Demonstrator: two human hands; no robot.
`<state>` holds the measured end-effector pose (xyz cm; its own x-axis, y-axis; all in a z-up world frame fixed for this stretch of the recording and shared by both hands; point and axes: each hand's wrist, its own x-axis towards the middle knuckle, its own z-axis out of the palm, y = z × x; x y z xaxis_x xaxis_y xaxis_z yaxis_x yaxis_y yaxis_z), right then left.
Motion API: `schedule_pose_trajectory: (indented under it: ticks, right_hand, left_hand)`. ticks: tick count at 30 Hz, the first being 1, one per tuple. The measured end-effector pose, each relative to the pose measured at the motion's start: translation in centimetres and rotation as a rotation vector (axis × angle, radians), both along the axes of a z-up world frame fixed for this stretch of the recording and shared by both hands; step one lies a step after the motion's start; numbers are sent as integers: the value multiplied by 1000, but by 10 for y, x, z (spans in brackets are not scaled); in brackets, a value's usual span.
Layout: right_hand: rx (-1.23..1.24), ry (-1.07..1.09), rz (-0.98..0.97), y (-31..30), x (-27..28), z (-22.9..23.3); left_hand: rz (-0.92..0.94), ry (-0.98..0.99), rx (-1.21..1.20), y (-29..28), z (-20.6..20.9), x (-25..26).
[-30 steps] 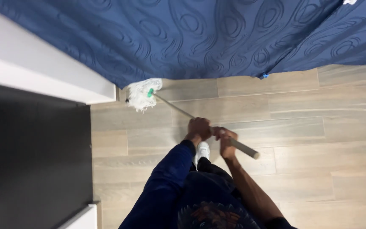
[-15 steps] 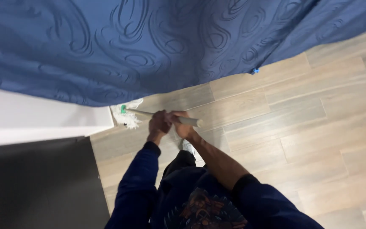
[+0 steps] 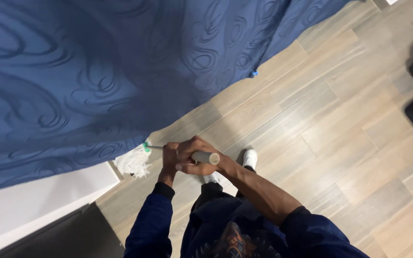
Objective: The person mops the floor with a white string mop, moving from a bedroom area past a bed and shoes, through a doorway into a living area with a sofa and curtains. The person continues mopping the tiled floor in the living area.
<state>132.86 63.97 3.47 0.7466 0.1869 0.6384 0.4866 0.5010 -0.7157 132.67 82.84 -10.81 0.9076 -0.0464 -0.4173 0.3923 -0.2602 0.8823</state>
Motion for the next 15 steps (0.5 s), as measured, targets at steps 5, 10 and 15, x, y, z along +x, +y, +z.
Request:
schedule_pose_trajectory:
  ticks: [5,10,15]
  right_hand:
    - [137,-176,47,-44,28,64]
    - [84,-170,-52,-125,32,64]
    - [-215,-8,-69,-245,51,111]
  left_hand:
    - [-303,-798,-25,-67,-24,26]
    - [-325,-870,-292,-188,15,39]
    - [-138,104,-129,-317,88,66]
